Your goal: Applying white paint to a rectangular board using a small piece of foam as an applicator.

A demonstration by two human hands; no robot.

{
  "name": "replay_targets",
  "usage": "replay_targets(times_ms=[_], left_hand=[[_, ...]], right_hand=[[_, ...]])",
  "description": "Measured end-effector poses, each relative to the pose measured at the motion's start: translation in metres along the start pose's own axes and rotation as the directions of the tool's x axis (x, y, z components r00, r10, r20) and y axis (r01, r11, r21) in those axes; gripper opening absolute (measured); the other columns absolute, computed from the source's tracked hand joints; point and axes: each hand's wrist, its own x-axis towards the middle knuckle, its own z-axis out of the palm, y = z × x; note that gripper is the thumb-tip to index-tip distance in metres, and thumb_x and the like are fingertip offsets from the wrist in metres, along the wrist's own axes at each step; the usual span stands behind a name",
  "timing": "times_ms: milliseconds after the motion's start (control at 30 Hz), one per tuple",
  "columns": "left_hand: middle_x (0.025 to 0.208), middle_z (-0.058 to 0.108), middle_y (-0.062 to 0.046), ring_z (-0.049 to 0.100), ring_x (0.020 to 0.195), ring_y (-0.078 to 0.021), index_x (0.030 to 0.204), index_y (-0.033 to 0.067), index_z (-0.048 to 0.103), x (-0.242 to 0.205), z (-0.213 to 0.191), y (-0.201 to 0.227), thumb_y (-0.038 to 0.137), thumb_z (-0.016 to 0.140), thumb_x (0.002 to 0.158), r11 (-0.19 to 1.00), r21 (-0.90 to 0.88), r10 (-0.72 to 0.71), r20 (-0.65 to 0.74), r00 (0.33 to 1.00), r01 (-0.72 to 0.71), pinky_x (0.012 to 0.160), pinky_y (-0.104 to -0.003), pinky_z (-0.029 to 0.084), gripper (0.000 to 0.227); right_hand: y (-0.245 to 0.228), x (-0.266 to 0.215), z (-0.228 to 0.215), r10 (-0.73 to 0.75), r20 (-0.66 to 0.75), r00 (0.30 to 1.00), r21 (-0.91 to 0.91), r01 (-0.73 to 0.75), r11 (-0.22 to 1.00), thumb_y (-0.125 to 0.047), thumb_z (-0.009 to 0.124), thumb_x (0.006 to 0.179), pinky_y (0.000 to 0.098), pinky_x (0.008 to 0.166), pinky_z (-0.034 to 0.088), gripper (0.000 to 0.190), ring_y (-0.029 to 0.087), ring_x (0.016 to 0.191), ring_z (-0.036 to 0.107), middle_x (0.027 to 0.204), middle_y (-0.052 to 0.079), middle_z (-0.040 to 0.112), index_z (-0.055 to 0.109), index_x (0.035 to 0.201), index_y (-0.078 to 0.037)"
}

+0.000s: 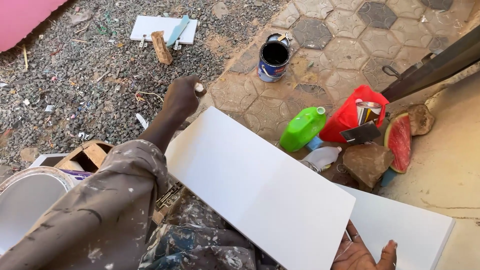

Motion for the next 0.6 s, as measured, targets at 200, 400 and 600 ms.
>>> replay_targets(times_ms=[200, 400, 600], left_hand=[[0.095, 0.071, -0.024, 0.069, 0.091, -0.051, 0.103, 0.0087, 0.074, -0.038, -0.042, 0.036, 0.008, 0.075, 0.091, 0.957, -0.234, 0.2, 0.106, 0.974, -0.171, 0.082, -0.059, 0.051, 0.012], [0.09, 0.076, -0.008, 0.069, 0.084, -0.0224, 0.092, 0.0127, 0.073, -0.11, -0.079, 0.051, 0.011, 0.078, 0.091, 0.971, -0.192, -0.085, 0.282, 0.956, 0.143, 0.073, -0.039, 0.051, 0.005], [0.077, 0.068, 0.001, 0.058, 0.072, -0.0143, 0.078, 0.0149, 0.064, -0.223, 0.011, 0.125, -0.004, 0.064, 0.083, 0.852, -0.517, 0.182, 0.136, 0.974, -0.087, 0.065, -0.035, 0.044, 0.02]], right_hand=[[-0.004, -0.009, 0.0, 0.079, -0.169, 0.982, -0.072, -0.093, 0.993, -0.094, 0.042, 0.079, 0.0443, 0.097, 0.043, 0.103, 0.02, 0.126, 0.058, 0.148, 0.009, 0.06, 0.051, 0.143, -0.014], [-0.01, -0.005, -0.023, 0.137, -0.336, 0.932, -0.107, -0.182, 0.977, -0.093, 0.032, 0.076, 0.0537, 0.116, 0.035, 0.101, 0.023, 0.148, 0.047, 0.157, 0.004, 0.051, 0.047, 0.145, -0.021], [-0.007, -0.007, -0.057, 0.29, -0.201, 0.936, -0.054, -0.306, 0.95, -0.101, 0.042, 0.074, 0.0365, 0.097, 0.046, 0.114, 0.025, 0.139, 0.056, 0.155, 0.008, 0.058, 0.052, 0.151, -0.018]])
